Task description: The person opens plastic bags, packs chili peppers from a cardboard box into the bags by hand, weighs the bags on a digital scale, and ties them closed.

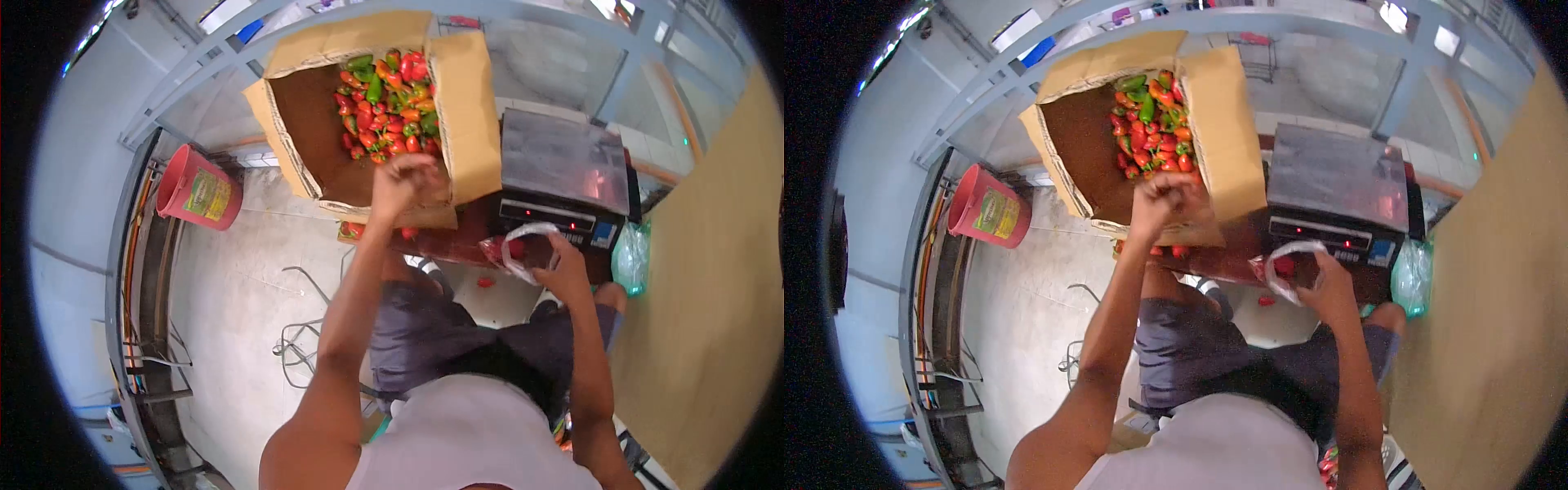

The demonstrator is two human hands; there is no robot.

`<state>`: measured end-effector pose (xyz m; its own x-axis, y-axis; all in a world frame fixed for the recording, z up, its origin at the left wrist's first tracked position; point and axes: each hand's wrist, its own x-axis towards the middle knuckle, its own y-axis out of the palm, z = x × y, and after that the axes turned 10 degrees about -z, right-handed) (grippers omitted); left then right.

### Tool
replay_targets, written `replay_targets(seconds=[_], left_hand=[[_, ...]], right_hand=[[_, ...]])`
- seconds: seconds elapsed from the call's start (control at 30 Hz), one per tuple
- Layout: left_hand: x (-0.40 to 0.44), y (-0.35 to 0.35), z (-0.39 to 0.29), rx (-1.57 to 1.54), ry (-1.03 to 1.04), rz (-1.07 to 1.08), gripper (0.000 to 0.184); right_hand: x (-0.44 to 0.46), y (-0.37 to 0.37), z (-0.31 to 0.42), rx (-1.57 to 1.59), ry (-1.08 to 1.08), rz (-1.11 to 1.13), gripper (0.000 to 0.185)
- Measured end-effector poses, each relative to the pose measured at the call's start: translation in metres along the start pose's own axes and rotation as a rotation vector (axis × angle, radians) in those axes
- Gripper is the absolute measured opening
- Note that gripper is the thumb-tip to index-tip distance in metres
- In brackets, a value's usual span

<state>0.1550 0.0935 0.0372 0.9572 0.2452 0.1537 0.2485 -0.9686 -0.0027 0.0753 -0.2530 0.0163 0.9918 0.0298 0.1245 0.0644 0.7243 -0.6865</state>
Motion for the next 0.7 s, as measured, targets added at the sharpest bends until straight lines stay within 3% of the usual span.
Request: replay_targets(seconds=[0.03, 0.1, 0.17, 0.27, 0.3, 0.5, 0.57, 0.7], left_hand=[[0.048, -0.028, 0.064, 0.254, 0.267, -0.140, 0.026], [0.083, -0.040, 0.071, 1.028, 0.073, 0.034, 0.041], [0.120, -0.039, 0.155, 1.413, 0.038, 0.041, 0.054], [0.145, -0.021, 0.164, 1.297, -0.011, 0.045, 0.064], [0.167, -0.028, 0.225, 1.202, 0.064, 0.049, 0.064], [0.153, -0.020, 0.173, 1.260, -0.001, 0.196, 0.056], [0.154, -0.016, 0.182, 1.283, 0.018, 0.198, 0.054], [0.160, -0.001, 0.208, 1.410, 0.083, 0.178, 0.052]], right_hand=[[0.000, -0.010, 0.017, 0.009, 0.000, 0.024, 0.070], [0.001, -0.012, 0.034, 0.108, 0.042, 0.074, 0.070], [0.001, -0.007, 0.032, 0.076, -0.069, 0.052, 0.070], [0.006, -0.004, 0.034, 0.066, -0.069, 0.068, 0.072], [0.004, -0.003, 0.029, 0.038, -0.063, 0.068, 0.072], [0.000, 0.001, 0.006, 0.052, -0.013, 0.142, 0.073], [0.010, -0.009, 0.038, 0.035, 0.043, 0.213, 0.075], [0.009, -0.007, 0.026, 0.001, -0.022, 0.121, 0.076]])
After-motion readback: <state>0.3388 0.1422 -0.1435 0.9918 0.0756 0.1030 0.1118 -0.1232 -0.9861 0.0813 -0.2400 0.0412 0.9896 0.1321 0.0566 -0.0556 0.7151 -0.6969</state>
